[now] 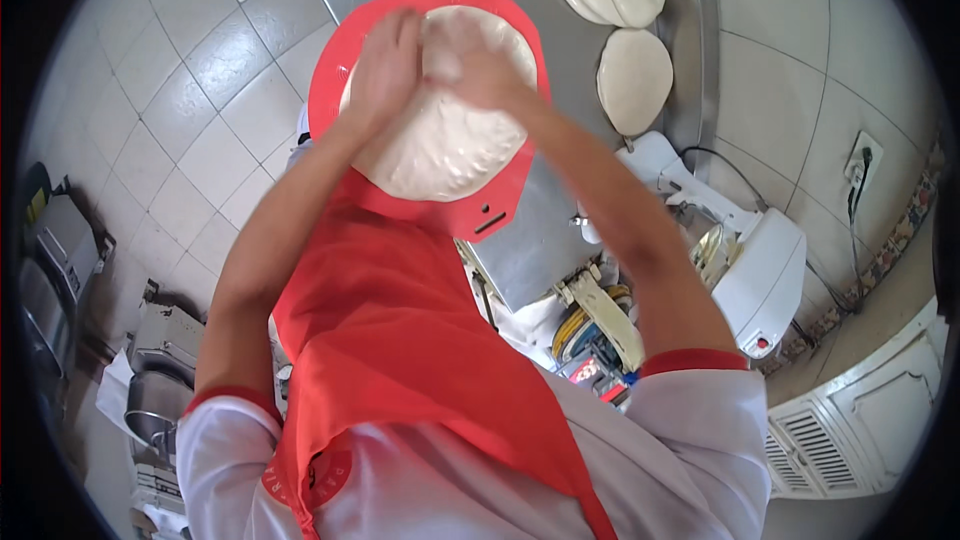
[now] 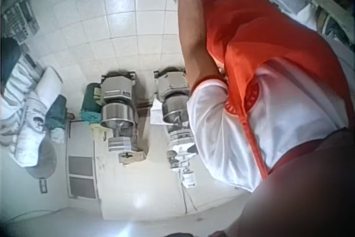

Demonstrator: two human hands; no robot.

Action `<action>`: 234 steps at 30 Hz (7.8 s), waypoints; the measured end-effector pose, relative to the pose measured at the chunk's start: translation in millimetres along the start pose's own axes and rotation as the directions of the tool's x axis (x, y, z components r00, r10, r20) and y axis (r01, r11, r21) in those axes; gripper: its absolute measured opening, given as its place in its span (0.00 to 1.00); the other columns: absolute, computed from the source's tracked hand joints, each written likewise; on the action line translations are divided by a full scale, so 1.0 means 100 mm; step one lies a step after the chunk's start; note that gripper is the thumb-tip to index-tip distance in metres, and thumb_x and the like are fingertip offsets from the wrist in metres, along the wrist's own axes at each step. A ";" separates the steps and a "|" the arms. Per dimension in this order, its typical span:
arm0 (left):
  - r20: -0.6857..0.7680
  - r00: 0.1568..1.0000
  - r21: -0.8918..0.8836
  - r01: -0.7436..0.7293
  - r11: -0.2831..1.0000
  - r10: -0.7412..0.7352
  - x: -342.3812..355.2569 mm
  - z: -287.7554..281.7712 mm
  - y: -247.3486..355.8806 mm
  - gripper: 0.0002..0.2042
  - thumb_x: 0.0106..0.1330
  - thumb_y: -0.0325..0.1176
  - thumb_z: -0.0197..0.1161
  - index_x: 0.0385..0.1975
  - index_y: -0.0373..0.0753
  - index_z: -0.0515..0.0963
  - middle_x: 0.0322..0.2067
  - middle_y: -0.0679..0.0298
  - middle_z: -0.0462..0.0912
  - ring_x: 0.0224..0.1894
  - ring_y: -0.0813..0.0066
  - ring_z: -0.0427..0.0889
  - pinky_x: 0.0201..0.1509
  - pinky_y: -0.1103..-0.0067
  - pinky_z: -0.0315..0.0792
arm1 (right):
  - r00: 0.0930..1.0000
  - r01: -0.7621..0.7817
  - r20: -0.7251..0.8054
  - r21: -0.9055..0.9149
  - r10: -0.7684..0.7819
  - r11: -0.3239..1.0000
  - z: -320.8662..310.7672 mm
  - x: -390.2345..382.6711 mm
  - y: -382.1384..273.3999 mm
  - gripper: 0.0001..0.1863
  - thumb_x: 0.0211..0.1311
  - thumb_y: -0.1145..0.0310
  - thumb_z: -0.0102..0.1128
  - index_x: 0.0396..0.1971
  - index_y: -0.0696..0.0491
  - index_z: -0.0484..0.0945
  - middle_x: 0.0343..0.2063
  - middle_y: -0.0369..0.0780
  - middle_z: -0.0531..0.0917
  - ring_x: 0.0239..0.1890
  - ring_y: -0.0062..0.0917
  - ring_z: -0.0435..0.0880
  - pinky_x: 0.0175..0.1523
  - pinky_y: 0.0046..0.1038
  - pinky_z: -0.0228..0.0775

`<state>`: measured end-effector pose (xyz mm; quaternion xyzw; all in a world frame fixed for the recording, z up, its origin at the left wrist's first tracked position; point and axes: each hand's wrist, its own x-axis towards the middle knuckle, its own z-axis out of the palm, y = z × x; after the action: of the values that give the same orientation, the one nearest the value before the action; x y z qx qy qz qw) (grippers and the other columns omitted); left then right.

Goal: The person places a large piece of dough onto a tray, flattens it by hand, and operates a dough divider machine to cut the dough into small pieces.

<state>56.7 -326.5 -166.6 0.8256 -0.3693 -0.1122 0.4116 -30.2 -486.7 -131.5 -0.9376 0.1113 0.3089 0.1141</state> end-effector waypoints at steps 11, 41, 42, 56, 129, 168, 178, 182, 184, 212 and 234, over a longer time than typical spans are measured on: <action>0.837 0.508 0.329 -0.168 0.929 -0.204 1.07 0.05 0.67 0.29 0.60 0.53 0.63 0.57 0.43 0.73 0.64 0.57 0.68 0.67 0.57 0.65 0.65 0.61 0.65 | 0.726 -0.496 -0.376 0.295 0.576 0.817 1.52 -1.06 -0.26 0.35 0.70 0.56 0.47 0.73 0.48 0.50 0.72 0.57 0.47 0.72 0.58 0.48 0.73 0.56 0.40; 0.849 0.527 0.285 -0.515 0.809 0.036 1.18 0.87 0.89 0.38 0.60 0.64 0.56 0.65 0.45 0.65 0.70 0.58 0.56 0.73 0.56 0.52 0.74 0.62 0.52 | 0.697 -0.461 -0.422 0.355 0.579 0.813 1.08 -0.68 0.13 0.38 0.67 0.41 0.46 0.73 0.40 0.54 0.74 0.50 0.43 0.75 0.52 0.37 0.71 0.65 0.23; 0.909 0.356 0.348 -0.368 0.862 -0.215 1.36 0.89 1.12 0.39 0.60 0.64 0.55 0.67 0.46 0.63 0.72 0.58 0.52 0.74 0.55 0.48 0.75 0.61 0.51 | 0.713 -0.452 -0.397 0.368 0.577 0.812 1.11 -0.73 0.02 0.38 0.67 0.41 0.46 0.73 0.40 0.54 0.74 0.49 0.42 0.76 0.52 0.37 0.71 0.65 0.23; 0.585 0.771 0.417 -0.553 0.721 0.253 0.51 0.38 0.31 0.40 0.59 0.68 0.56 0.62 0.40 0.71 0.69 0.42 0.56 0.71 0.40 0.54 0.73 0.55 0.52 | 0.708 -0.419 -0.391 0.438 0.588 0.795 1.09 -0.73 0.17 0.35 0.69 0.39 0.39 0.74 0.32 0.49 0.76 0.41 0.42 0.76 0.45 0.38 0.72 0.62 0.21; 0.854 -0.347 -0.440 -0.879 0.183 0.387 -0.16 0.98 0.96 0.47 0.58 0.71 0.55 0.70 0.41 0.59 0.73 0.56 0.51 0.75 0.51 0.45 0.73 0.54 0.49 | -0.123 0.446 0.726 0.650 0.677 -0.615 2.60 -1.36 -1.29 0.29 0.67 0.42 0.55 0.25 0.57 0.80 0.22 0.40 0.80 0.22 0.29 0.78 0.30 0.33 0.70; 0.840 -0.087 -0.232 -0.950 0.209 0.536 0.94 1.15 0.78 0.29 0.68 0.51 0.49 0.69 0.50 0.62 0.73 0.60 0.55 0.75 0.54 0.49 0.72 0.50 0.52 | 0.184 -0.685 0.128 0.728 0.975 0.034 0.96 -0.76 -0.49 0.56 0.58 0.32 0.53 0.74 0.54 0.42 0.73 0.59 0.37 0.75 0.56 0.33 0.75 0.52 0.30; 0.711 -0.089 -0.295 -0.938 0.182 0.697 1.43 1.98 1.59 0.23 0.68 0.48 0.47 0.53 0.39 0.77 0.56 0.52 0.76 0.59 0.54 0.74 0.63 0.60 0.67 | 0.343 -0.749 0.163 0.642 0.925 0.165 0.44 -0.97 0.52 0.62 0.45 0.27 0.62 0.74 0.50 0.49 0.74 0.54 0.41 0.76 0.49 0.40 0.73 0.55 0.42; 0.951 -0.308 -0.246 -0.825 0.508 -0.041 1.72 2.29 2.00 0.24 0.72 0.46 0.43 0.62 0.42 0.71 0.66 0.51 0.66 0.70 0.51 0.60 0.76 0.59 0.46 | 0.567 -0.643 0.150 0.694 0.810 0.323 0.32 -1.08 1.02 0.62 0.45 0.29 0.64 0.72 0.55 0.52 0.74 0.50 0.48 0.76 0.47 0.41 0.74 0.51 0.40; 0.689 0.026 -0.174 -0.964 0.200 0.724 1.45 2.31 1.33 0.26 0.75 0.50 0.38 0.60 0.39 0.73 0.64 0.50 0.69 0.69 0.53 0.63 0.76 0.62 0.45 | 0.554 -0.643 -0.074 0.594 0.829 0.483 0.49 -0.86 0.91 0.56 0.49 0.33 0.63 0.70 0.56 0.58 0.74 0.49 0.47 0.76 0.45 0.42 0.76 0.47 0.38; 0.800 -0.074 -0.230 -0.954 0.190 0.596 1.28 0.33 0.23 0.52 0.51 0.76 0.56 0.68 0.38 0.64 0.67 0.48 0.63 0.71 0.46 0.58 0.73 0.53 0.51 | -0.481 -0.199 0.439 0.788 0.758 -0.583 2.03 -1.34 -1.07 0.22 0.67 0.61 0.56 0.51 0.60 0.63 0.44 0.62 0.73 0.45 0.55 0.77 0.51 0.47 0.72; 0.944 -0.196 -0.267 -0.926 0.268 0.266 0.24 -0.15 0.54 0.56 0.47 0.77 0.57 0.72 0.44 0.55 0.75 0.62 0.45 0.76 0.43 0.37 0.68 0.35 0.44 | -0.384 -0.027 0.589 0.763 0.711 -0.646 2.18 -1.02 -1.53 0.20 0.66 0.64 0.51 0.50 0.64 0.66 0.43 0.63 0.80 0.47 0.57 0.80 0.52 0.49 0.73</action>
<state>52.7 -355.1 -112.5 0.3262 -0.9097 -0.2023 -0.1586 -188.4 -265.7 -218.6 -0.1929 0.9310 -0.2154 0.2229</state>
